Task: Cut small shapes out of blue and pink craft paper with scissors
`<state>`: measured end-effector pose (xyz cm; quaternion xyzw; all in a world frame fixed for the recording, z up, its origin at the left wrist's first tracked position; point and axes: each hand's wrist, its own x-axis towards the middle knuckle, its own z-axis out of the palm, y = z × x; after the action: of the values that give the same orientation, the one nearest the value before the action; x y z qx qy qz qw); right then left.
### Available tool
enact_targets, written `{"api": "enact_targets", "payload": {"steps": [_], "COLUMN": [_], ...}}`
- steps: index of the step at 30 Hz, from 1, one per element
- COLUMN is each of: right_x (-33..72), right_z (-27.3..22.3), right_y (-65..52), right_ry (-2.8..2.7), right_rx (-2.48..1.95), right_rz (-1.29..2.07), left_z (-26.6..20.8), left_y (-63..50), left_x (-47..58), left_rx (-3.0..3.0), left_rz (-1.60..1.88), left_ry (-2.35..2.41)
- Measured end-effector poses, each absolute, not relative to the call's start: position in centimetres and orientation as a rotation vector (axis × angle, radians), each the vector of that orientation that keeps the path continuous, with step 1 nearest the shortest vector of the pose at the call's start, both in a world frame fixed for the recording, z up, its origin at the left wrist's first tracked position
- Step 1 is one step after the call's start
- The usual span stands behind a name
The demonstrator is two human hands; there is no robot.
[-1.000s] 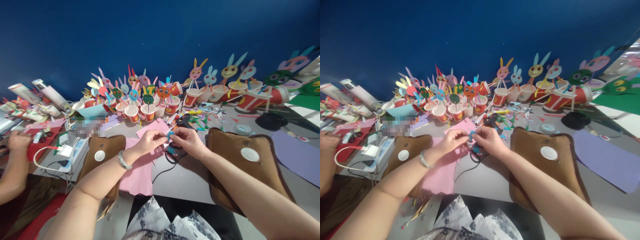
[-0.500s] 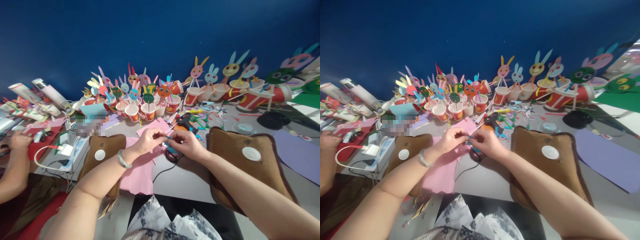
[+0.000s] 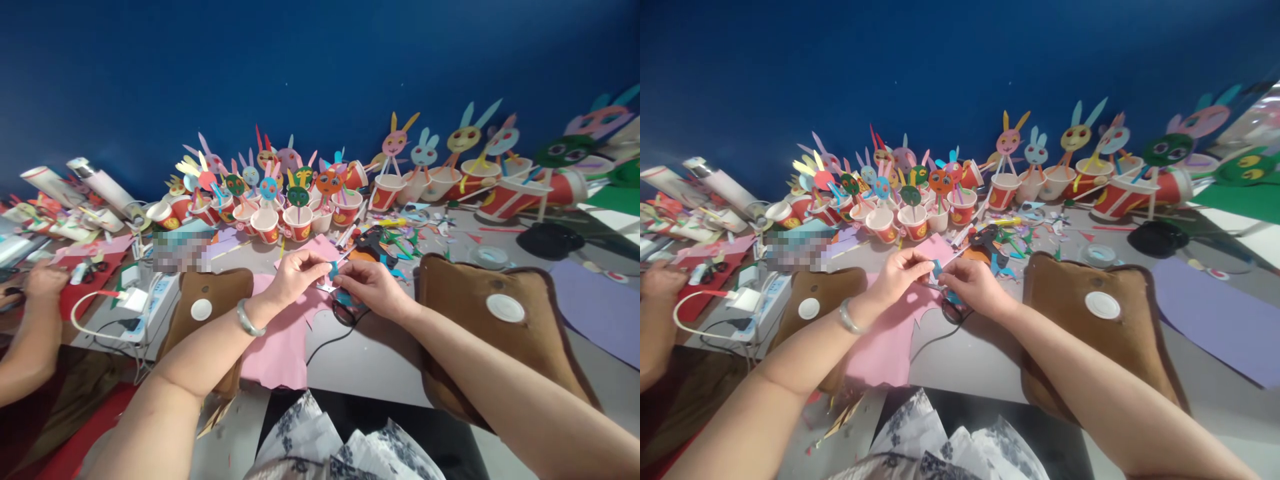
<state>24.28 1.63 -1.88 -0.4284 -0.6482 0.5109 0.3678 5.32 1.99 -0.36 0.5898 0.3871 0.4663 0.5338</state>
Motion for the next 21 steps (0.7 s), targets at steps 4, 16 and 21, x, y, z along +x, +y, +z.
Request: {"api": "enact_targets", "payload": {"steps": [4,16,21], "right_x": [24.38,24.6,24.51], "right_z": [-1.5,-1.13,-1.37], "right_y": [1.62,1.44,1.41], "right_ry": [-1.672,-1.916,-1.915], "right_rx": [-1.052,-0.961,-1.018], "right_rz": [1.318,1.16,1.11], "left_z": [-0.51,-0.47,-0.56], "left_y": [2.22,2.22,1.97], "left_x": [5.08,5.09,5.38], "left_rx": [1.339,1.42,1.493], "left_rz": [1.031,0.915,1.006], "left_ry": [0.853,0.835,0.879]}}
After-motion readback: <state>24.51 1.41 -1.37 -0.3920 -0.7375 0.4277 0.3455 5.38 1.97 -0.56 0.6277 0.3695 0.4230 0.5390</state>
